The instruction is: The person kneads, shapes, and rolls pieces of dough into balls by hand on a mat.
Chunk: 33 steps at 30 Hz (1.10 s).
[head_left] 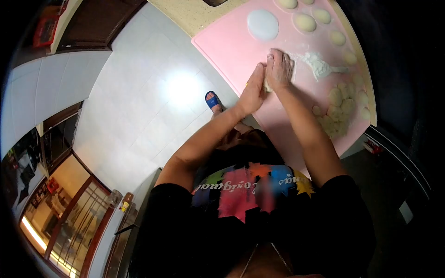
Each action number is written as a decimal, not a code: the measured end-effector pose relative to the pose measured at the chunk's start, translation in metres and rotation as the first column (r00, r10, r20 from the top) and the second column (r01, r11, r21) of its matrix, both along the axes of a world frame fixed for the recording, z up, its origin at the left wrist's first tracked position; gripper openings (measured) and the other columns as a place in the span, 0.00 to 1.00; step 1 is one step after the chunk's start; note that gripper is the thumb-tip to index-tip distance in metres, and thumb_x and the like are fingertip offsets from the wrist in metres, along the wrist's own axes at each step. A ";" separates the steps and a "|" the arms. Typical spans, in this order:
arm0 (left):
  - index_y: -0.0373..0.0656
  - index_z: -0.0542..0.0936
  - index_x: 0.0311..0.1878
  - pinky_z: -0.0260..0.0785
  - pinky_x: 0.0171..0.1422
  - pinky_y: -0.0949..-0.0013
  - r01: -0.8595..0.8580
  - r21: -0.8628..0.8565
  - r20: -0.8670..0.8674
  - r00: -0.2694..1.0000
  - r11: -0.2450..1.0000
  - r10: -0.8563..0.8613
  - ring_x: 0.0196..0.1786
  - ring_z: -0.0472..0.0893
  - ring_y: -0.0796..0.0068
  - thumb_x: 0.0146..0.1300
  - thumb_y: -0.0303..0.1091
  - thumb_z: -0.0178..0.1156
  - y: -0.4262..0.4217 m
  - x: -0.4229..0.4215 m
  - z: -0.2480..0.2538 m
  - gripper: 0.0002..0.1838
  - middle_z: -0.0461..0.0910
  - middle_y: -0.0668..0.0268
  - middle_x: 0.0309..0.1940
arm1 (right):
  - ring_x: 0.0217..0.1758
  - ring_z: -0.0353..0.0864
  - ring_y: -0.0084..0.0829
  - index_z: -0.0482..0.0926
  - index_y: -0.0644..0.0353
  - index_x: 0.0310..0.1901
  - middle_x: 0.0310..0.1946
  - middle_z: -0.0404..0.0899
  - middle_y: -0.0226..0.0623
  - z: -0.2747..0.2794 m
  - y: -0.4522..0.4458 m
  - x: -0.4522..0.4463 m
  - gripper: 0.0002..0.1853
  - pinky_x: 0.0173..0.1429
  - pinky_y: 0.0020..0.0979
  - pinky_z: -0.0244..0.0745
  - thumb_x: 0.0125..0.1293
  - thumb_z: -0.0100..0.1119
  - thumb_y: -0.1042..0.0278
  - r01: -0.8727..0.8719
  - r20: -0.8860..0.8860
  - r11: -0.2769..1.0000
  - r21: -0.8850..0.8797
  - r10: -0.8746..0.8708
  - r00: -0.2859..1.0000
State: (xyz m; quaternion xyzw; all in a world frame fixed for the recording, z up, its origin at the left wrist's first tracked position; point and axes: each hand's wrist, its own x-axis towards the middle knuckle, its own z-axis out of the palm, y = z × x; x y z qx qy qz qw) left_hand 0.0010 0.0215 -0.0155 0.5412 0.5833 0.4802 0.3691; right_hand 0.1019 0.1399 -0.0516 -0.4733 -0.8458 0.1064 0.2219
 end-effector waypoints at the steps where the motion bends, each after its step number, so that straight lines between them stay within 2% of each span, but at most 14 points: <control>1: 0.33 0.57 0.71 0.57 0.77 0.53 0.060 0.000 0.160 0.985 0.998 -0.059 0.71 0.64 0.40 0.51 0.16 0.61 0.014 -0.009 0.008 0.42 0.65 0.42 0.64 | 0.58 0.78 0.46 0.77 0.54 0.54 0.51 0.83 0.41 -0.002 0.011 -0.001 0.13 0.62 0.49 0.64 0.72 0.54 0.59 -0.041 0.002 0.999 0.007 0.041 0.999; 4: 0.35 0.46 0.79 0.54 0.81 0.60 0.067 -0.134 0.206 0.978 0.989 -0.038 0.78 0.59 0.51 0.50 0.14 0.67 0.036 -0.019 0.003 0.55 0.57 0.46 0.75 | 0.49 0.83 0.45 0.79 0.54 0.50 0.43 0.85 0.40 0.005 0.034 -0.010 0.14 0.55 0.47 0.69 0.73 0.52 0.55 -0.122 0.008 0.992 0.015 0.122 0.992; 8: 0.34 0.58 0.70 0.57 0.79 0.58 -0.054 -0.105 0.194 0.978 0.993 0.074 0.75 0.63 0.49 0.49 0.14 0.66 0.043 -0.011 -0.003 0.44 0.64 0.48 0.68 | 0.41 0.83 0.48 0.80 0.54 0.47 0.39 0.85 0.40 0.011 0.039 -0.020 0.15 0.49 0.47 0.73 0.74 0.51 0.52 -0.136 -0.014 0.988 -0.078 0.136 0.991; 10: 0.34 0.59 0.69 0.57 0.78 0.55 -0.033 -0.113 0.152 0.987 0.993 0.050 0.74 0.64 0.47 0.49 0.16 0.67 0.025 -0.001 0.005 0.42 0.65 0.47 0.67 | 0.46 0.81 0.49 0.78 0.56 0.49 0.44 0.83 0.45 0.015 0.025 -0.013 0.13 0.51 0.48 0.73 0.73 0.52 0.58 -0.055 -0.321 0.611 -0.789 -0.335 0.886; 11: 0.34 0.60 0.68 0.58 0.77 0.53 -0.020 -0.117 0.106 0.994 0.993 0.033 0.73 0.64 0.45 0.49 0.17 0.67 0.014 0.004 0.013 0.41 0.65 0.46 0.66 | 0.49 0.80 0.50 0.77 0.58 0.51 0.47 0.82 0.47 0.014 0.007 -0.008 0.13 0.53 0.49 0.72 0.72 0.52 0.61 -0.028 -0.331 0.589 -0.808 -0.414 0.848; 13: 0.35 0.60 0.69 0.58 0.76 0.51 -0.044 -0.049 0.009 0.999 0.998 0.045 0.72 0.65 0.43 0.50 0.20 0.67 -0.014 0.022 0.004 0.42 0.65 0.46 0.67 | 0.56 0.77 0.51 0.75 0.61 0.56 0.53 0.79 0.51 -0.004 -0.036 0.005 0.14 0.57 0.50 0.71 0.71 0.53 0.68 0.097 -0.263 0.962 -0.256 -0.166 0.950; 14: 0.36 0.59 0.71 0.58 0.75 0.49 -0.069 0.017 -0.089 0.994 0.997 0.070 0.70 0.66 0.41 0.51 0.22 0.68 -0.025 0.028 0.000 0.43 0.65 0.45 0.67 | 0.57 0.77 0.50 0.75 0.59 0.56 0.53 0.79 0.48 -0.005 -0.050 0.009 0.15 0.60 0.50 0.69 0.70 0.54 0.68 0.138 -0.291 0.977 -0.164 -0.181 0.940; 18: 0.37 0.60 0.73 0.59 0.74 0.46 -0.166 0.064 -0.206 0.963 0.984 0.176 0.67 0.68 0.39 0.56 0.26 0.66 -0.035 0.025 -0.005 0.41 0.68 0.43 0.66 | 0.60 0.76 0.47 0.76 0.56 0.55 0.54 0.80 0.44 0.002 -0.038 0.008 0.14 0.63 0.49 0.64 0.71 0.55 0.63 0.067 -0.107 0.996 -0.057 -0.073 0.992; 20: 0.33 0.62 0.73 0.60 0.73 0.46 -0.078 -0.137 -0.129 0.990 0.988 0.061 0.64 0.70 0.36 0.59 0.24 0.62 -0.016 0.001 0.006 0.37 0.71 0.41 0.63 | 0.61 0.75 0.44 0.77 0.53 0.55 0.54 0.81 0.42 0.001 -0.009 -0.001 0.14 0.65 0.49 0.60 0.71 0.55 0.60 0.023 0.002 0.999 -0.026 -0.023 1.000; 26: 0.37 0.77 0.60 0.71 0.63 0.55 -0.100 -0.367 -0.067 0.994 0.925 0.081 0.57 0.77 0.51 0.57 0.33 0.71 0.032 -0.021 0.012 0.27 0.82 0.52 0.46 | 0.39 0.85 0.44 0.81 0.53 0.46 0.37 0.85 0.41 -0.001 0.040 -0.015 0.12 0.44 0.45 0.73 0.72 0.55 0.56 -0.162 0.000 0.979 0.124 0.163 0.987; 29: 0.37 0.77 0.59 0.71 0.62 0.54 -0.137 -0.384 -0.181 0.981 0.913 0.071 0.56 0.76 0.51 0.52 0.30 0.73 0.031 -0.014 0.009 0.29 0.81 0.50 0.48 | 0.37 0.84 0.44 0.80 0.56 0.47 0.34 0.85 0.42 0.006 0.039 -0.019 0.13 0.44 0.45 0.74 0.73 0.54 0.56 -0.150 -0.093 0.982 -0.118 0.140 0.986; 30: 0.38 0.77 0.59 0.69 0.62 0.52 -0.166 -0.306 -0.176 0.977 0.937 0.116 0.57 0.74 0.48 0.51 0.27 0.71 0.019 -0.005 0.006 0.29 0.79 0.49 0.50 | 0.39 0.84 0.45 0.80 0.58 0.47 0.37 0.84 0.44 0.009 0.032 -0.012 0.14 0.45 0.44 0.74 0.74 0.53 0.56 -0.075 -0.289 0.818 -0.570 -0.113 0.951; 32: 0.39 0.76 0.59 0.68 0.62 0.51 -0.193 -0.222 -0.164 0.974 0.956 0.159 0.58 0.73 0.45 0.51 0.25 0.68 -0.004 0.010 0.005 0.29 0.77 0.48 0.52 | 0.42 0.83 0.45 0.80 0.59 0.48 0.39 0.84 0.45 0.012 0.002 -0.002 0.15 0.47 0.43 0.74 0.75 0.52 0.56 -0.113 -0.324 0.456 -0.883 -0.418 0.849; 33: 0.38 0.76 0.60 0.67 0.62 0.52 -0.204 -0.142 -0.195 0.965 0.969 0.174 0.58 0.72 0.45 0.50 0.24 0.67 -0.016 0.016 0.004 0.30 0.76 0.48 0.52 | 0.47 0.82 0.46 0.80 0.60 0.49 0.43 0.83 0.45 0.003 -0.029 0.001 0.15 0.50 0.43 0.73 0.74 0.53 0.57 0.078 -0.324 0.765 -0.639 -0.359 0.875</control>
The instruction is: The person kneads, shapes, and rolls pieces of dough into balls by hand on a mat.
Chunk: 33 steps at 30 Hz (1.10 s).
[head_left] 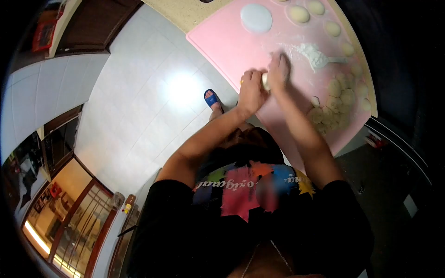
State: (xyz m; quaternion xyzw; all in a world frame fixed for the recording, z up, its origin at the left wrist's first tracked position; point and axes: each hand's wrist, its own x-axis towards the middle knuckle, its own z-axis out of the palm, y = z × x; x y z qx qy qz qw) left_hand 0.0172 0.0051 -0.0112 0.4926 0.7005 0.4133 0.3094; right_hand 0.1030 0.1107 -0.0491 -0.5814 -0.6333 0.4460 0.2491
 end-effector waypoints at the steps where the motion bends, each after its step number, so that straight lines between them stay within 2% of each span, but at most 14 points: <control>1: 0.37 0.75 0.61 0.67 0.63 0.52 -0.003 0.073 -0.046 0.999 0.997 0.006 0.59 0.71 0.45 0.49 0.22 0.67 -0.008 0.004 -0.002 0.31 0.75 0.47 0.53 | 0.52 0.80 0.46 0.79 0.60 0.50 0.47 0.82 0.46 -0.007 -0.017 0.001 0.15 0.54 0.43 0.71 0.74 0.53 0.58 0.043 0.156 0.919 0.393 -0.112 0.981; 4: 0.35 0.73 0.62 0.67 0.65 0.52 -0.021 0.064 0.026 0.999 0.998 0.019 0.58 0.71 0.43 0.48 0.22 0.67 -0.013 0.003 -0.006 0.34 0.75 0.48 0.51 | 0.60 0.75 0.45 0.78 0.57 0.53 0.54 0.80 0.44 -0.010 -0.025 0.007 0.14 0.61 0.47 0.65 0.73 0.54 0.60 -0.112 0.318 0.825 0.555 -0.086 0.944; 7: 0.36 0.74 0.61 0.67 0.65 0.52 -0.031 0.045 0.066 0.997 0.998 0.028 0.58 0.72 0.44 0.49 0.24 0.69 0.000 -0.007 -0.006 0.33 0.76 0.47 0.51 | 0.63 0.73 0.44 0.77 0.55 0.55 0.54 0.81 0.40 -0.010 0.009 0.005 0.14 0.64 0.52 0.61 0.72 0.54 0.60 -0.271 0.434 0.825 0.496 0.035 0.900; 12: 0.40 0.78 0.57 0.71 0.61 0.54 0.046 -0.182 0.048 0.998 0.982 -0.038 0.53 0.77 0.48 0.51 0.33 0.72 0.048 -0.034 -0.001 0.28 0.82 0.52 0.45 | 0.53 0.82 0.43 0.80 0.52 0.52 0.49 0.85 0.39 -0.011 0.064 -0.011 0.15 0.57 0.45 0.69 0.73 0.52 0.53 -0.425 0.505 0.759 0.494 0.147 0.850; 15: 0.38 0.78 0.55 0.70 0.62 0.54 0.025 -0.233 -0.012 1.000 0.972 -0.028 0.54 0.76 0.48 0.50 0.32 0.72 0.062 -0.032 -0.005 0.27 0.81 0.51 0.46 | 0.55 0.82 0.42 0.81 0.54 0.51 0.49 0.85 0.40 0.004 0.070 -0.023 0.19 0.55 0.44 0.70 0.74 0.50 0.49 -0.459 0.529 0.801 0.386 0.215 0.821; 17: 0.37 0.77 0.56 0.69 0.62 0.53 0.007 -0.194 -0.083 0.996 0.981 -0.024 0.55 0.76 0.48 0.50 0.32 0.71 0.052 -0.021 -0.008 0.27 0.80 0.50 0.49 | 0.51 0.82 0.44 0.80 0.57 0.50 0.47 0.84 0.43 0.001 0.065 -0.020 0.22 0.55 0.44 0.71 0.74 0.50 0.46 -0.412 0.411 0.841 0.351 0.257 0.875; 18: 0.36 0.76 0.57 0.68 0.63 0.52 -0.008 -0.154 -0.151 0.988 0.988 -0.016 0.57 0.75 0.48 0.51 0.31 0.70 0.044 -0.014 -0.010 0.28 0.79 0.49 0.51 | 0.49 0.81 0.46 0.80 0.58 0.49 0.45 0.83 0.45 0.007 0.050 -0.014 0.22 0.55 0.44 0.71 0.74 0.49 0.46 -0.196 0.053 0.980 0.018 0.195 0.979; 20: 0.35 0.75 0.59 0.67 0.64 0.51 0.000 -0.031 -0.159 0.987 1.000 -0.005 0.59 0.74 0.47 0.51 0.30 0.69 0.019 0.000 -0.004 0.30 0.77 0.48 0.54 | 0.49 0.78 0.48 0.78 0.61 0.52 0.44 0.80 0.48 -0.021 0.029 -0.001 0.21 0.55 0.43 0.72 0.74 0.50 0.50 0.100 -0.166 0.958 -0.270 -0.149 0.975; 21: 0.35 0.73 0.62 0.66 0.66 0.50 0.002 0.088 -0.168 0.986 0.996 0.013 0.61 0.72 0.47 0.51 0.29 0.69 0.006 0.006 -0.002 0.32 0.76 0.48 0.56 | 0.56 0.76 0.48 0.76 0.60 0.56 0.50 0.79 0.49 -0.021 0.001 0.009 0.18 0.58 0.45 0.70 0.73 0.52 0.57 -0.187 0.416 0.920 0.344 0.029 0.909; 23: 0.35 0.71 0.65 0.66 0.66 0.46 -0.006 0.035 -0.136 0.991 0.999 0.011 0.64 0.71 0.45 0.52 0.29 0.69 -0.008 0.011 -0.004 0.35 0.74 0.48 0.59 | 0.60 0.74 0.47 0.74 0.57 0.58 0.56 0.79 0.47 -0.025 -0.024 0.013 0.17 0.62 0.49 0.65 0.72 0.53 0.61 -0.098 0.293 0.886 0.454 -0.045 0.955; 26: 0.37 0.70 0.67 0.68 0.67 0.48 -0.021 0.062 -0.090 0.996 0.998 0.026 0.64 0.71 0.45 0.53 0.30 0.69 -0.006 0.003 -0.004 0.36 0.74 0.47 0.58 | 0.61 0.75 0.45 0.76 0.55 0.56 0.56 0.80 0.45 -0.020 -0.001 0.009 0.15 0.65 0.51 0.61 0.72 0.53 0.59 -0.234 0.400 0.812 0.535 0.000 0.916; 28: 0.39 0.72 0.67 0.70 0.67 0.51 0.047 -0.065 0.049 0.998 0.997 -0.044 0.62 0.72 0.46 0.54 0.32 0.70 0.016 -0.018 -0.006 0.35 0.77 0.48 0.56 | 0.61 0.75 0.45 0.76 0.54 0.56 0.55 0.81 0.43 -0.013 0.023 0.003 0.15 0.64 0.50 0.62 0.72 0.53 0.59 -0.303 0.450 0.798 0.521 0.045 0.892; 31: 0.40 0.76 0.64 0.70 0.67 0.53 0.037 -0.154 -0.040 0.998 0.987 -0.043 0.61 0.74 0.46 0.53 0.34 0.71 0.047 -0.028 -0.013 0.33 0.80 0.49 0.54 | 0.59 0.78 0.44 0.79 0.52 0.54 0.53 0.83 0.40 -0.011 0.053 -0.008 0.15 0.61 0.47 0.66 0.73 0.53 0.55 -0.398 0.528 0.762 0.510 0.088 0.845; 33: 0.40 0.79 0.59 0.69 0.67 0.51 0.022 -0.149 -0.045 0.999 0.989 -0.029 0.59 0.76 0.45 0.52 0.36 0.72 0.059 -0.032 -0.003 0.30 0.81 0.48 0.53 | 0.56 0.81 0.43 0.81 0.51 0.51 0.52 0.83 0.41 -0.003 0.065 -0.013 0.15 0.57 0.45 0.70 0.73 0.53 0.52 -0.492 0.518 0.776 0.395 0.254 0.817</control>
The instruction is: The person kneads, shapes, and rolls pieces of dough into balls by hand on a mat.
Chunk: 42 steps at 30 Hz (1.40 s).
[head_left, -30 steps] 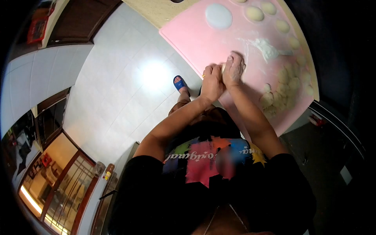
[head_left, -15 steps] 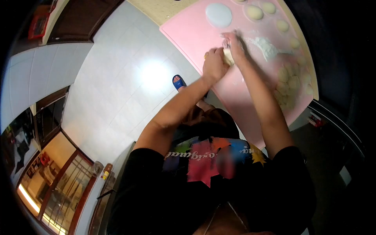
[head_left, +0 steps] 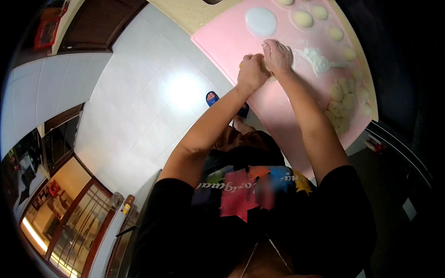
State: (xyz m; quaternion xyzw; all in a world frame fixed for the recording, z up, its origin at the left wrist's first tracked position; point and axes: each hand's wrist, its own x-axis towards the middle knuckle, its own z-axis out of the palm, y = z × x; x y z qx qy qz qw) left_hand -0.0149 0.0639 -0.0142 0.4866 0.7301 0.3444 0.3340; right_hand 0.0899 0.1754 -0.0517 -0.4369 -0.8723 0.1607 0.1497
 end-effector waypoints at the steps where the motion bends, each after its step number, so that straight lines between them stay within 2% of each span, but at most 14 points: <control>1: 0.39 0.80 0.58 0.69 0.67 0.52 0.009 -0.031 -0.004 1.000 0.999 -0.009 0.59 0.76 0.46 0.51 0.36 0.72 0.004 0.000 0.002 0.29 0.81 0.48 0.53 | 0.53 0.83 0.44 0.82 0.52 0.50 0.50 0.84 0.44 0.002 0.003 -0.003 0.17 0.54 0.43 0.72 0.73 0.51 0.51 -0.018 0.018 0.999 0.029 0.017 1.000; 5: 0.36 0.78 0.57 0.68 0.67 0.52 -0.043 -0.109 -0.036 0.999 0.993 0.040 0.61 0.74 0.46 0.49 0.34 0.72 -0.007 0.014 0.000 0.30 0.80 0.48 0.54 | 0.51 0.82 0.46 0.81 0.56 0.50 0.48 0.83 0.48 -0.008 -0.004 -0.001 0.18 0.56 0.46 0.71 0.74 0.49 0.51 0.000 -0.277 0.964 -0.265 -0.077 0.958; 7: 0.35 0.77 0.58 0.68 0.67 0.52 -0.017 0.010 -0.069 0.997 1.000 0.018 0.62 0.73 0.45 0.49 0.33 0.72 -0.034 0.026 0.003 0.31 0.79 0.49 0.55 | 0.54 0.79 0.49 0.79 0.58 0.52 0.50 0.81 0.51 0.014 -0.037 0.004 0.19 0.59 0.46 0.71 0.76 0.46 0.53 0.141 -0.265 0.504 -0.852 -0.648 0.714; 8: 0.35 0.75 0.59 0.67 0.67 0.52 0.011 0.124 -0.105 0.994 0.992 0.002 0.62 0.72 0.45 0.49 0.31 0.72 -0.048 0.032 0.006 0.32 0.77 0.49 0.56 | 0.57 0.76 0.51 0.76 0.59 0.55 0.52 0.79 0.51 -0.012 -0.060 0.011 0.17 0.62 0.47 0.69 0.74 0.49 0.56 0.313 -0.348 0.857 -0.410 -0.464 0.815; 11: 0.35 0.72 0.63 0.67 0.66 0.50 -0.026 0.148 -0.115 0.992 0.989 0.044 0.61 0.71 0.43 0.50 0.31 0.72 -0.072 0.042 0.000 0.35 0.76 0.49 0.57 | 0.62 0.73 0.48 0.74 0.57 0.59 0.57 0.78 0.45 -0.018 -0.096 0.026 0.18 0.66 0.52 0.61 0.70 0.56 0.62 0.285 -0.231 0.958 0.039 -0.268 0.935; 16: 0.36 0.74 0.61 0.65 0.68 0.50 -0.046 0.133 0.060 0.997 0.990 0.039 0.63 0.72 0.45 0.50 0.30 0.71 -0.045 0.014 -0.005 0.33 0.77 0.47 0.55 | 0.61 0.74 0.45 0.76 0.53 0.57 0.54 0.81 0.41 -0.010 -0.038 0.011 0.17 0.65 0.49 0.62 0.69 0.57 0.59 0.163 -0.066 0.970 0.183 -0.154 0.986; 20: 0.39 0.78 0.57 0.69 0.67 0.51 0.018 -0.116 0.112 0.994 0.993 -0.005 0.62 0.74 0.47 0.49 0.36 0.74 -0.004 -0.007 0.001 0.30 0.79 0.48 0.54 | 0.57 0.79 0.42 0.79 0.51 0.52 0.49 0.84 0.37 -0.009 -0.001 -0.006 0.15 0.60 0.48 0.67 0.70 0.57 0.54 0.074 -0.018 0.967 0.245 -0.072 0.997; 24: 0.40 0.78 0.57 0.74 0.63 0.50 -0.032 -0.162 0.008 0.999 0.986 0.034 0.63 0.74 0.47 0.49 0.34 0.72 0.000 0.006 0.014 0.29 0.77 0.49 0.56 | 0.59 0.79 0.42 0.80 0.54 0.53 0.50 0.84 0.40 0.005 0.000 -0.010 0.19 0.63 0.46 0.68 0.71 0.55 0.49 -0.007 -0.003 0.996 0.088 0.007 1.000; 26: 0.39 0.76 0.59 0.73 0.64 0.50 -0.061 -0.163 -0.024 0.998 0.985 0.058 0.62 0.73 0.45 0.49 0.32 0.71 -0.014 0.018 0.016 0.31 0.75 0.48 0.58 | 0.60 0.79 0.42 0.79 0.58 0.57 0.51 0.83 0.44 0.013 -0.008 -0.004 0.22 0.68 0.47 0.66 0.74 0.51 0.50 -0.121 -0.478 0.708 -0.695 -0.329 0.815; 28: 0.38 0.74 0.61 0.68 0.66 0.49 -0.070 -0.101 -0.018 0.997 0.992 0.069 0.60 0.72 0.41 0.49 0.35 0.73 -0.040 0.032 0.008 0.34 0.74 0.43 0.57 | 0.67 0.74 0.41 0.76 0.61 0.63 0.60 0.79 0.46 0.018 -0.050 0.010 0.25 0.75 0.48 0.59 0.75 0.46 0.52 -0.039 -0.419 0.579 -0.814 -0.540 0.730; 29: 0.37 0.73 0.63 0.68 0.67 0.49 -0.051 0.051 -0.070 0.996 0.997 0.054 0.60 0.72 0.40 0.49 0.33 0.73 -0.054 0.038 -0.002 0.35 0.74 0.43 0.58 | 0.70 0.69 0.42 0.75 0.62 0.64 0.65 0.74 0.45 0.000 -0.073 0.020 0.25 0.77 0.48 0.56 0.75 0.46 0.53 0.155 -0.324 0.878 -0.452 -0.324 0.889; 30: 0.36 0.72 0.64 0.67 0.68 0.48 -0.024 0.199 -0.123 0.991 0.980 0.050 0.59 0.72 0.38 0.50 0.31 0.72 -0.066 0.043 -0.005 0.36 0.73 0.42 0.58 | 0.74 0.65 0.43 0.74 0.62 0.66 0.70 0.70 0.45 -0.011 -0.085 0.025 0.26 0.79 0.47 0.53 0.75 0.46 0.54 0.179 -0.097 0.983 0.041 -0.174 0.980; 35: 0.37 0.71 0.63 0.66 0.67 0.50 -0.004 0.134 0.087 0.996 0.991 -0.008 0.61 0.71 0.42 0.50 0.26 0.70 -0.064 0.018 0.010 0.35 0.73 0.45 0.56 | 0.80 0.54 0.49 0.67 0.63 0.71 0.76 0.59 0.50 0.002 -0.068 0.015 0.27 0.82 0.51 0.46 0.75 0.48 0.60 0.199 -0.017 0.973 0.118 -0.198 0.980; 42: 0.36 0.73 0.60 0.68 0.69 0.49 0.086 -0.165 0.032 0.996 0.983 -0.081 0.61 0.73 0.44 0.50 0.36 0.73 0.004 -0.011 0.012 0.34 0.79 0.49 0.53 | 0.81 0.52 0.49 0.63 0.58 0.74 0.77 0.57 0.49 -0.008 0.002 -0.011 0.30 0.82 0.55 0.44 0.75 0.47 0.53 -0.003 -0.001 0.978 0.207 0.003 1.000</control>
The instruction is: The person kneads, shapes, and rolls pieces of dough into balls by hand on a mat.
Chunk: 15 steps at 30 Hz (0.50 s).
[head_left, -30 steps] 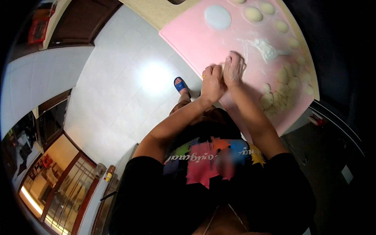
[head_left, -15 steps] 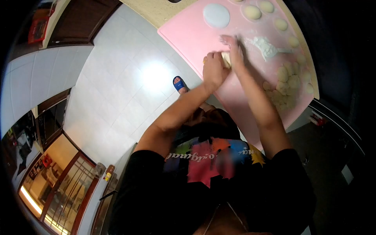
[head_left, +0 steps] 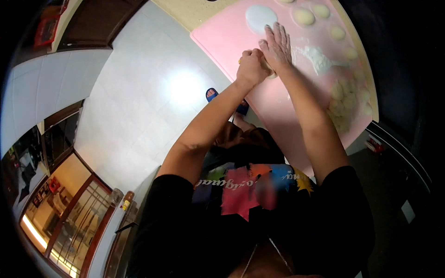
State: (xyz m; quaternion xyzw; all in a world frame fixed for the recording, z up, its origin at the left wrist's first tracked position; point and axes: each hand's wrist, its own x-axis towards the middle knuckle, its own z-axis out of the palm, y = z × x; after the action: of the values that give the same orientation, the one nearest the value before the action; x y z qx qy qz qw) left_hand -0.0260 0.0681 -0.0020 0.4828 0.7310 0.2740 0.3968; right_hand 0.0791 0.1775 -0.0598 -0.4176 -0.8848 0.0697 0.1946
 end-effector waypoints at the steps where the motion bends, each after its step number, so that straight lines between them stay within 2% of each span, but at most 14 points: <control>1: 0.35 0.74 0.59 0.68 0.68 0.49 -0.040 0.013 -0.021 0.999 0.999 0.040 0.61 0.73 0.46 0.50 0.37 0.74 0.001 0.004 -0.001 0.34 0.78 0.48 0.54 | 0.82 0.51 0.49 0.63 0.58 0.74 0.78 0.56 0.49 0.002 -0.002 -0.003 0.30 0.82 0.54 0.43 0.77 0.43 0.51 -0.035 0.064 0.996 -0.084 0.040 0.997; 2: 0.35 0.74 0.59 0.68 0.68 0.49 -0.040 0.017 -0.021 0.999 0.999 0.040 0.61 0.73 0.46 0.50 0.37 0.74 -0.003 0.009 -0.002 0.34 0.78 0.48 0.54 | 0.82 0.49 0.49 0.62 0.58 0.75 0.78 0.55 0.49 0.004 -0.002 -0.006 0.31 0.83 0.53 0.41 0.78 0.39 0.48 -0.064 0.122 0.984 -0.168 0.085 0.989; 3: 0.35 0.74 0.60 0.68 0.67 0.49 -0.060 0.030 -0.049 0.997 0.998 0.061 0.61 0.73 0.46 0.50 0.36 0.73 -0.012 0.017 -0.002 0.34 0.77 0.47 0.55 | 0.84 0.44 0.47 0.58 0.58 0.77 0.81 0.50 0.47 0.010 0.000 0.000 0.33 0.84 0.52 0.35 0.79 0.33 0.45 -0.084 -0.050 0.839 -0.537 0.067 0.996; 4: 0.35 0.73 0.61 0.68 0.66 0.49 -0.077 0.041 -0.073 0.994 0.996 0.080 0.60 0.73 0.47 0.50 0.36 0.72 -0.021 0.024 0.002 0.34 0.76 0.47 0.56 | 0.84 0.44 0.47 0.58 0.58 0.77 0.81 0.50 0.47 0.010 -0.013 0.006 0.33 0.84 0.52 0.35 0.79 0.33 0.45 -0.081 -0.048 0.840 -0.537 0.065 0.997; 5: 0.36 0.71 0.64 0.67 0.65 0.50 -0.021 0.118 -0.124 0.992 0.993 0.036 0.60 0.72 0.46 0.50 0.33 0.71 -0.034 0.033 -0.012 0.37 0.74 0.45 0.58 | 0.85 0.42 0.47 0.57 0.60 0.77 0.81 0.49 0.47 0.002 -0.033 0.015 0.34 0.84 0.52 0.33 0.79 0.33 0.45 0.022 -0.042 0.854 -0.520 -0.051 0.998; 6: 0.36 0.71 0.64 0.67 0.65 0.50 -0.019 0.117 -0.120 0.992 0.993 0.034 0.60 0.72 0.46 0.50 0.33 0.71 -0.047 0.041 -0.017 0.37 0.74 0.45 0.58 | 0.85 0.41 0.46 0.56 0.61 0.77 0.81 0.48 0.47 -0.007 -0.054 0.023 0.34 0.84 0.52 0.32 0.79 0.33 0.46 0.125 -0.039 0.856 -0.501 -0.167 0.985; 8: 0.35 0.69 0.68 0.66 0.65 0.51 0.014 0.374 -0.263 0.960 0.927 0.092 0.60 0.72 0.44 0.49 0.31 0.71 -0.070 0.053 -0.019 0.40 0.73 0.45 0.59 | 0.86 0.39 0.45 0.53 0.64 0.78 0.82 0.45 0.47 -0.007 -0.090 0.030 0.35 0.84 0.52 0.29 0.79 0.33 0.47 0.325 -0.044 0.824 -0.464 -0.388 0.921; 10: 0.35 0.68 0.69 0.66 0.67 0.50 0.035 0.361 -0.252 0.966 0.932 0.061 0.62 0.70 0.42 0.49 0.31 0.72 -0.073 0.047 -0.017 0.42 0.71 0.45 0.60 | 0.86 0.40 0.44 0.54 0.64 0.78 0.82 0.46 0.48 0.004 -0.091 0.028 0.34 0.84 0.52 0.30 0.79 0.35 0.49 0.359 -0.021 0.831 -0.425 -0.405 0.914; 12: 0.36 0.67 0.70 0.65 0.70 0.49 -0.048 0.232 0.025 0.999 0.972 0.043 0.64 0.70 0.42 0.50 0.32 0.73 -0.072 0.034 0.001 0.42 0.71 0.44 0.61 | 0.86 0.41 0.44 0.55 0.63 0.78 0.82 0.47 0.48 0.007 -0.080 0.026 0.34 0.84 0.52 0.31 0.78 0.38 0.51 0.286 -0.009 0.925 -0.251 -0.297 0.955; 13: 0.38 0.68 0.70 0.64 0.72 0.49 -0.040 0.197 0.090 0.996 0.980 0.022 0.67 0.69 0.42 0.51 0.34 0.74 -0.067 0.024 0.001 0.42 0.71 0.43 0.61 | 0.85 0.42 0.44 0.55 0.62 0.78 0.81 0.48 0.48 0.005 -0.066 0.023 0.34 0.84 0.52 0.32 0.77 0.41 0.52 0.287 0.036 0.931 -0.225 -0.287 0.957; 15: 0.37 0.69 0.68 0.66 0.71 0.50 -0.026 0.195 0.056 0.998 0.981 0.015 0.67 0.69 0.42 0.51 0.32 0.72 -0.049 0.014 0.000 0.40 0.70 0.43 0.61 | 0.85 0.42 0.44 0.55 0.62 0.78 0.81 0.48 0.48 0.005 -0.042 0.015 0.34 0.84 0.53 0.33 0.76 0.42 0.51 0.267 0.012 0.947 -0.181 -0.269 0.963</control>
State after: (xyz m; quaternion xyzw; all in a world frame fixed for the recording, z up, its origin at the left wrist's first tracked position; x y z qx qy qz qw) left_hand -0.0116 0.0191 -0.0023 0.5042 0.6945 0.3616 0.3643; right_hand 0.0946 0.1352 -0.0545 -0.5495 -0.8086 0.1252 0.1693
